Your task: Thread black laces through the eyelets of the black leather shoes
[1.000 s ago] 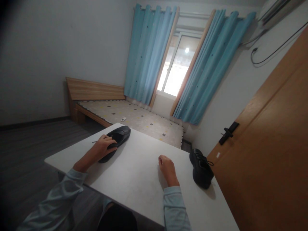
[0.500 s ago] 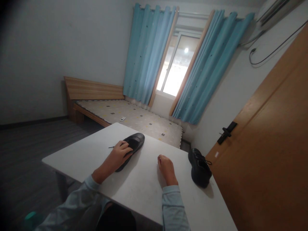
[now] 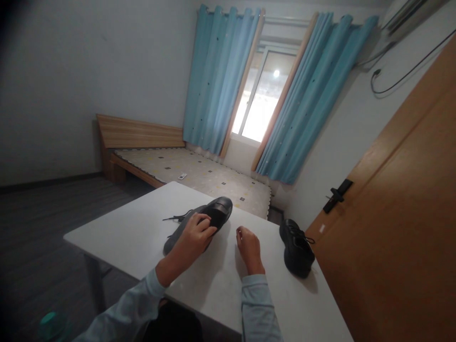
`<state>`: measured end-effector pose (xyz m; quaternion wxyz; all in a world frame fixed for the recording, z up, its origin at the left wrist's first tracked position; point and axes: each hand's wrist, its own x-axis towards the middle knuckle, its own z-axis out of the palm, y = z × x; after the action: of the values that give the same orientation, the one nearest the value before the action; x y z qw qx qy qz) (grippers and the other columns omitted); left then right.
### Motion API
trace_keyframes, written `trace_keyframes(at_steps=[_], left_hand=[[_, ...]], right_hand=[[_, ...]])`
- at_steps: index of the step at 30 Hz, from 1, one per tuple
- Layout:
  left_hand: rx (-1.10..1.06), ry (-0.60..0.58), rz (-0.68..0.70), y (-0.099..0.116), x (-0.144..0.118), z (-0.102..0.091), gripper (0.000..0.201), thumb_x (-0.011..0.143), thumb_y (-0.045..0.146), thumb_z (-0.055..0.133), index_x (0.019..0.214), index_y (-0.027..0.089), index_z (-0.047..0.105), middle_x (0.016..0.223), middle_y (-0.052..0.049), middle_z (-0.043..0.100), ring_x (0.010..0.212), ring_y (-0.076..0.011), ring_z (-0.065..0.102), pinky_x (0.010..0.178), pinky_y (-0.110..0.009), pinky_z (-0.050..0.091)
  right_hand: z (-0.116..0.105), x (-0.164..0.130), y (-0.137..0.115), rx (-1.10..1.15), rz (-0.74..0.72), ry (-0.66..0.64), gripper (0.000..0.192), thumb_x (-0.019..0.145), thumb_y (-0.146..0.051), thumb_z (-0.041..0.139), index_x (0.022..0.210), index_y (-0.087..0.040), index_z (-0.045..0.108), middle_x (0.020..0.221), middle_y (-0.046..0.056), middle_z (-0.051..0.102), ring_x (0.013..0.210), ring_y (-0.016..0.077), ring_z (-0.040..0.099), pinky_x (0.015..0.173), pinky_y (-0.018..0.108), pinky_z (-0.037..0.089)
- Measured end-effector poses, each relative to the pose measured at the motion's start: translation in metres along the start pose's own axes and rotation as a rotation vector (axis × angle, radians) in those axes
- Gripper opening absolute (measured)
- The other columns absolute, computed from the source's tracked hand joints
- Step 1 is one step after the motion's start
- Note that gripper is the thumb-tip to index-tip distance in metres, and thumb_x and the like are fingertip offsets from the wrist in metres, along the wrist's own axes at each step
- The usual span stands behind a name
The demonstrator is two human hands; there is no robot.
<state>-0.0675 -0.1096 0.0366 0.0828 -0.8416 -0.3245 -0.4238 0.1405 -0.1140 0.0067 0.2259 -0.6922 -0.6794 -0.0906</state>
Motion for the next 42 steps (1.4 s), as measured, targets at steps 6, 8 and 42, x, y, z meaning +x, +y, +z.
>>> trace_keyframes(at_steps=[6,8,42], left_hand=[[-0.059,0.030,-0.007,0.035,-0.006,0.019,0.013,0.084,0.014,0.050,0.083,0.019,0.062,0.085,-0.006,0.056,0.100,-0.0237,0.046,0.097,-0.054,0.033],[-0.069,0.039,-0.015,0.045,-0.009,0.027,0.012,0.084,0.015,0.051,0.082,0.019,0.061,0.084,-0.006,0.056,0.099,-0.0232,0.046,0.096,-0.054,0.034],[0.048,-0.661,-0.321,-0.035,-0.054,-0.024,0.044,0.076,0.014,0.057,0.119,0.021,0.053,0.129,-0.008,0.051,0.129,-0.0298,0.034,0.103,-0.048,0.032]], right_hand=[[-0.005,0.000,0.006,0.129,0.153,0.102,0.028,0.088,-0.030,0.038,0.086,-0.019,0.063,0.078,0.006,0.069,0.066,0.0165,0.062,0.062,0.024,0.038],[-0.006,0.000,0.010,0.173,0.212,0.130,0.028,0.087,-0.032,0.038,0.084,-0.018,0.063,0.077,0.007,0.069,0.066,0.0174,0.063,0.062,0.025,0.039],[-0.005,-0.002,0.020,0.538,0.053,0.143,0.018,0.072,-0.018,0.041,0.086,-0.021,0.051,0.090,0.006,0.053,0.091,0.0239,0.051,0.087,0.040,0.040]])
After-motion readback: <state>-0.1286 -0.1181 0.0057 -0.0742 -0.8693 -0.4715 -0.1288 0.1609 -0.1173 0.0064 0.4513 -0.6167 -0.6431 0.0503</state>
